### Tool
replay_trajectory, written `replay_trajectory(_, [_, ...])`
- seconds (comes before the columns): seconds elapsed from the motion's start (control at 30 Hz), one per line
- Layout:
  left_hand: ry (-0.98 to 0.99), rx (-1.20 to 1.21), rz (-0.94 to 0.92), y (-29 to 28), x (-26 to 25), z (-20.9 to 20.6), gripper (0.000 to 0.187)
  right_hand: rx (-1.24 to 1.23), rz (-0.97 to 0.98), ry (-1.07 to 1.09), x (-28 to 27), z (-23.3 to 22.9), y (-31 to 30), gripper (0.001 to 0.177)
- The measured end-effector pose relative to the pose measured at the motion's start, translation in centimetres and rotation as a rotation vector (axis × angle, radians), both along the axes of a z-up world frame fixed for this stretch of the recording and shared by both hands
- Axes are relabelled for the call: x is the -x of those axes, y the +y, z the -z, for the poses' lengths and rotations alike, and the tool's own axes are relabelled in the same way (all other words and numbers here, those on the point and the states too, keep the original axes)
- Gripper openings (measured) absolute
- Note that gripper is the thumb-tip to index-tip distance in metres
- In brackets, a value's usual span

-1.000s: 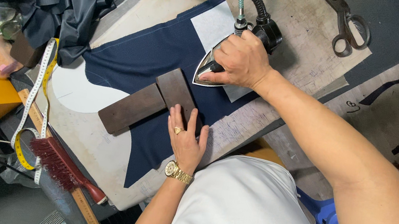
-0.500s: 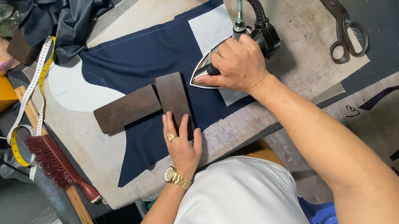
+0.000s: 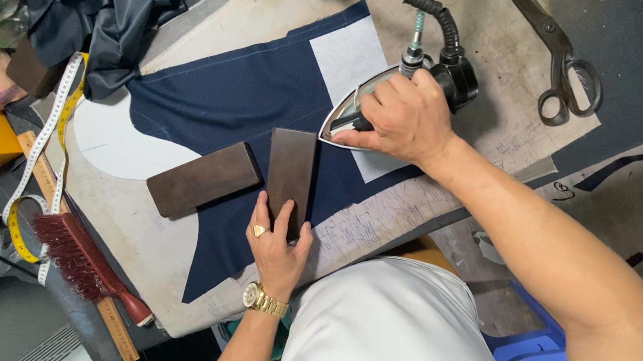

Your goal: The person irons a piece of dark blue fabric on a workbench, placing wooden blocks on the fabric to keep it flat and moving the iron over different sections.

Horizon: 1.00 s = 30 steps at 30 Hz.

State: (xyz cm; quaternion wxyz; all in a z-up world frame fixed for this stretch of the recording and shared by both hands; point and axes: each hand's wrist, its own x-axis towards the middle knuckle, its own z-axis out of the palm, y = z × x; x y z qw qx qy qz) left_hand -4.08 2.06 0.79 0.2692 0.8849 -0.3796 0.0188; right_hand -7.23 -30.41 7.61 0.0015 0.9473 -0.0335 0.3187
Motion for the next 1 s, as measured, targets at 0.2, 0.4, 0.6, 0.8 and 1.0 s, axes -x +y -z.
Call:
replay_trajectory(0.2, [-0.017, 0.026, 0.227, -1.1, -3.3, -0.2, 0.042, 0.032, 0.084, 0.073, 2.8, -0.2, -2.1, 0.071])
replay_trajectory(0.4, [0.029, 0.006, 0.427, -4.7, -5.1, -0.8, 0.045, 0.032, 0.232, 0.125, 5.5, -0.1, -3.9, 0.073])
replay_trajectory(0.6, [0.016, -0.053, 0.657, -10.3, -9.5, -0.8, 0.059, 0.037, 0.380, 0.248, 9.0, 0.1, -5.2, 0.074])
replay_trajectory(0.8, [-0.079, -0.060, 0.799, -15.0, -11.1, 0.5, 0.062, -0.286, 0.666, 0.617, 10.5, -3.0, -6.2, 0.083])
replay_trajectory(1.0, [-0.096, -0.226, 0.730, -11.7, -11.5, -2.6, 0.059, -0.656, 0.776, 0.949, 9.9, -4.2, -9.4, 0.086])
